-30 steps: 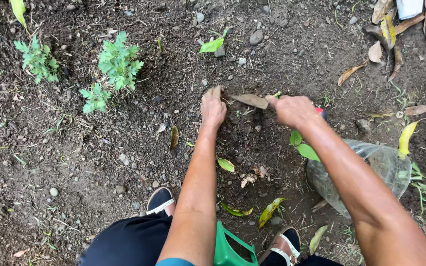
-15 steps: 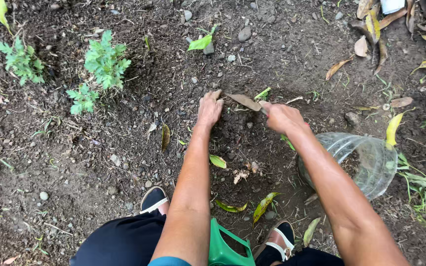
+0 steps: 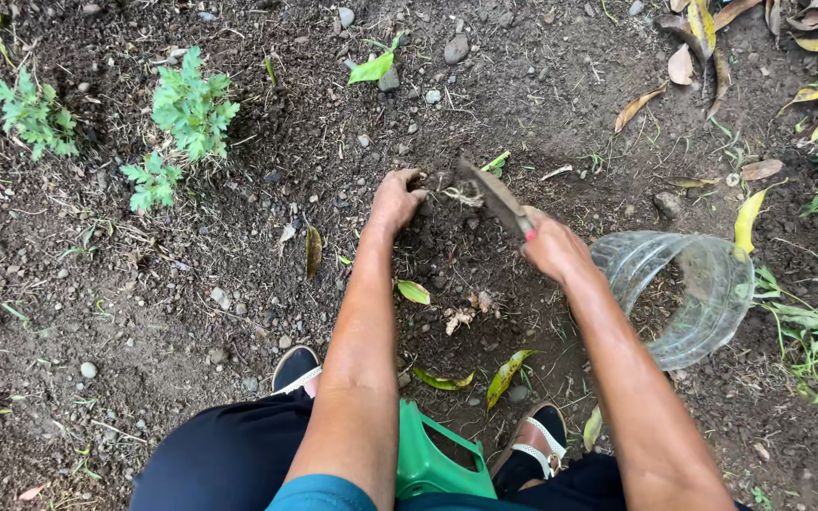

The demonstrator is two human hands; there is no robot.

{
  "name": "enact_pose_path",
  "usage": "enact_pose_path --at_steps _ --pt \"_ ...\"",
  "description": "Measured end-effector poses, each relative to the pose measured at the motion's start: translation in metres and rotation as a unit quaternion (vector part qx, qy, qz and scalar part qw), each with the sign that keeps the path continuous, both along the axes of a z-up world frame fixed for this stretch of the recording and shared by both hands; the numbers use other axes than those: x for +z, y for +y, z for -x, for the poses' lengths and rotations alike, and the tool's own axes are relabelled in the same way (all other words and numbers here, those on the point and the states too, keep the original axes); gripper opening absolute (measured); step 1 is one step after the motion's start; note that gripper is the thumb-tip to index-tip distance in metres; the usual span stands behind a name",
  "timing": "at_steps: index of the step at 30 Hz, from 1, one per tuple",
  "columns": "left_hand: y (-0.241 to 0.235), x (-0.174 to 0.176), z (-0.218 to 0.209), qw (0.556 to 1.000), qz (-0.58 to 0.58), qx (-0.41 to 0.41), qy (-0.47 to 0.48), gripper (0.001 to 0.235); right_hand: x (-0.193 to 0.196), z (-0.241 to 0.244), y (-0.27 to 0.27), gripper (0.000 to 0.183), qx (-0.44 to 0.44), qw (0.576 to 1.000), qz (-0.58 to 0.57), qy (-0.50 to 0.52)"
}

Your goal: The person sits on a small stool in a garden and uses a small hand hoe to loosen the soil around small plants. They pull weeds from the ground by hand and place them into a clear plastic bucket. The person repeats this process, moving between different small plants in the garden bed.

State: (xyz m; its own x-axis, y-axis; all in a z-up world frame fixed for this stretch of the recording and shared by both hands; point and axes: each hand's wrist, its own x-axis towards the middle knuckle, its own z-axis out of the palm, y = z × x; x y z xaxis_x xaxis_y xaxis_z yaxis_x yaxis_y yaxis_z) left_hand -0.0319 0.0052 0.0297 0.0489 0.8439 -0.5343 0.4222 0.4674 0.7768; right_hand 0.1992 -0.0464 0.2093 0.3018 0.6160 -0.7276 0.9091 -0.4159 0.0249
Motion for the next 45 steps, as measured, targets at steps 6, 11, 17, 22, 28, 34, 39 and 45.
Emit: enact_pose_path --at_steps 6,11,17,22,28,34,39,45 --pt "-0.019 -0.011 -0.01 0.99 -0.126 0.049 0.05 0.041 -0.032 -0.004 -0.037 0.058 0.045 0.999 -0.012 -0.015" --pt "-0.014 -0.012 -0.004 0.993 -0.086 0.076 0.037 0.045 -0.031 -0.027 -0.049 0.063 -0.003 0.999 -0.049 -0.001" --pt "-0.003 -0.024 -0.008 0.996 -0.042 -0.015 0.079 0.041 -0.025 -0.001 -0.055 0.043 -0.034 0.999 0.011 0.011" --pt "-0.013 0.004 0.003 0.993 -0.05 0.046 0.099 0.048 -0.006 -0.006 -0.055 0.04 -0.026 1.0 -0.01 0.004" --pt "-0.022 0.01 -0.007 0.986 0.024 -0.035 0.163 0.044 -0.015 0.003 -0.078 0.038 -0.018 1.0 0.013 0.004" --pt "-0.025 -0.021 -0.015 0.986 -0.095 0.026 0.136 0.032 0.026 0.01 -0.076 0.034 0.013 0.999 -0.045 0.012" --pt "-0.032 -0.002 -0.028 0.981 -0.088 -0.019 0.174 0.025 0.016 0.009 -0.081 0.047 0.043 0.997 -0.059 0.001" --pt "-0.026 0.085 -0.042 0.98 -0.051 -0.112 0.156 0.027 0.043 -0.041 -0.073 0.03 -0.059 0.991 -0.043 0.11"
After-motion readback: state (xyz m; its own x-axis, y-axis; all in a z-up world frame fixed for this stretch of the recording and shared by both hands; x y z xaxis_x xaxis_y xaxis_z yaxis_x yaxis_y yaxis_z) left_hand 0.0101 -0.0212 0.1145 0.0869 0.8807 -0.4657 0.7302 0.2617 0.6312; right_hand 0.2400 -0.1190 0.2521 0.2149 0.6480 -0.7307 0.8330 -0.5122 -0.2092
